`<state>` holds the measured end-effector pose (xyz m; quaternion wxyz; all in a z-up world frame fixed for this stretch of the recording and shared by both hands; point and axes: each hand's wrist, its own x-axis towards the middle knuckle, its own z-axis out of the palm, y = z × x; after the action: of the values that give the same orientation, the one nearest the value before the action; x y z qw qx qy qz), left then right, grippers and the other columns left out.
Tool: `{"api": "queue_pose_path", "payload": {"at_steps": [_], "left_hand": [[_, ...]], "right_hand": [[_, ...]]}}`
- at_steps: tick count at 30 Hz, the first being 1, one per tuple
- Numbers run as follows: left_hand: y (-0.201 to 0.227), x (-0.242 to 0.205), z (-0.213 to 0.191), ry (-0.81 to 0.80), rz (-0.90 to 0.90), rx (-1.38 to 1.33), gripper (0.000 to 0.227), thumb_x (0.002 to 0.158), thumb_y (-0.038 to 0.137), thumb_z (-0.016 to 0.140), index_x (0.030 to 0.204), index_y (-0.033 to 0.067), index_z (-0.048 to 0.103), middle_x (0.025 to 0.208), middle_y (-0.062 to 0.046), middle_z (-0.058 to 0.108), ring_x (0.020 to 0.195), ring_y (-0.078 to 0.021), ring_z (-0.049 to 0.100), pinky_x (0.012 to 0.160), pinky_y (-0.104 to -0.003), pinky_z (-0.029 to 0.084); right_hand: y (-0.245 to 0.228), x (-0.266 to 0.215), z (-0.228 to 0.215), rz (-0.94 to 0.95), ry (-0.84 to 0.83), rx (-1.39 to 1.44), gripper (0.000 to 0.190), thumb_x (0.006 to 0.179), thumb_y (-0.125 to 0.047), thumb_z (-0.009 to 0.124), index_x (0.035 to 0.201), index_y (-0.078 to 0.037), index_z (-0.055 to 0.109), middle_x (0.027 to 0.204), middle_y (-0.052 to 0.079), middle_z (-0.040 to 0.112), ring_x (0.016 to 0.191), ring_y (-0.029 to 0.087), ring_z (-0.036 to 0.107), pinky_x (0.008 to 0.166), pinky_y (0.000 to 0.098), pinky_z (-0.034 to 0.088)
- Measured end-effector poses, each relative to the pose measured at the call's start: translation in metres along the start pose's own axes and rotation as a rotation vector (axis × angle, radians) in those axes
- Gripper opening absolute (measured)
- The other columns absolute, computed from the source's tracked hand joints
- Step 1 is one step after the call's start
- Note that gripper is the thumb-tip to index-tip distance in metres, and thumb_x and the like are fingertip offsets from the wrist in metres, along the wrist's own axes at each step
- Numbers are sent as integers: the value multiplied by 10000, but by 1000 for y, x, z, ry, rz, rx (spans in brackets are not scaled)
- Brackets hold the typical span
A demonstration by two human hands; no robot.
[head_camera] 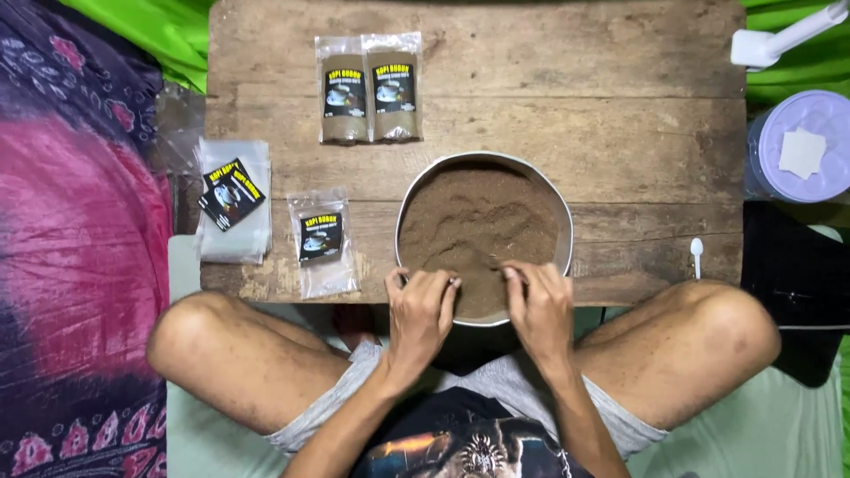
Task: Manually sifting through coffee grounds in a bowl to identify and remove small impurities.
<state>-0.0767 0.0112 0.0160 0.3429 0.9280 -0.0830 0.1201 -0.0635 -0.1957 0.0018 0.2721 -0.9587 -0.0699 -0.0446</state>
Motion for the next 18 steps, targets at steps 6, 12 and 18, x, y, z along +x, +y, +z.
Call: {"api": "queue_pose_path", "payload": {"at_steps": [6,12,18], "left_hand": [[-10,4,3,-12,-10,35,60,985,200,639,1003,185,695,756,-3,723,778,-174,703,1003,-461,362],[18,17,-30,96,-12,-29,61,988,172,661,1030,178,705,819,-1,750,785,-171,714,989,-434,371],[-14,-10,22,-41,-5,-22,73,988,209,641,1001,186,710,780,-9,743,766,-178,714,1018,-470,364]], "right_hand": [[-9,-19,5,-18,-104,32,152,1015,-314,613,1042,-250,749,923,-64,785,866,165,689,797,329,463],[29,-23,8,13,-38,-137,147,1030,-264,610,1072,-211,741,910,-14,769,837,207,686,779,369,475],[34,-15,10,82,-1,-8,156,1048,-250,607,1107,-198,742,921,9,772,856,230,641,793,375,446]]}}
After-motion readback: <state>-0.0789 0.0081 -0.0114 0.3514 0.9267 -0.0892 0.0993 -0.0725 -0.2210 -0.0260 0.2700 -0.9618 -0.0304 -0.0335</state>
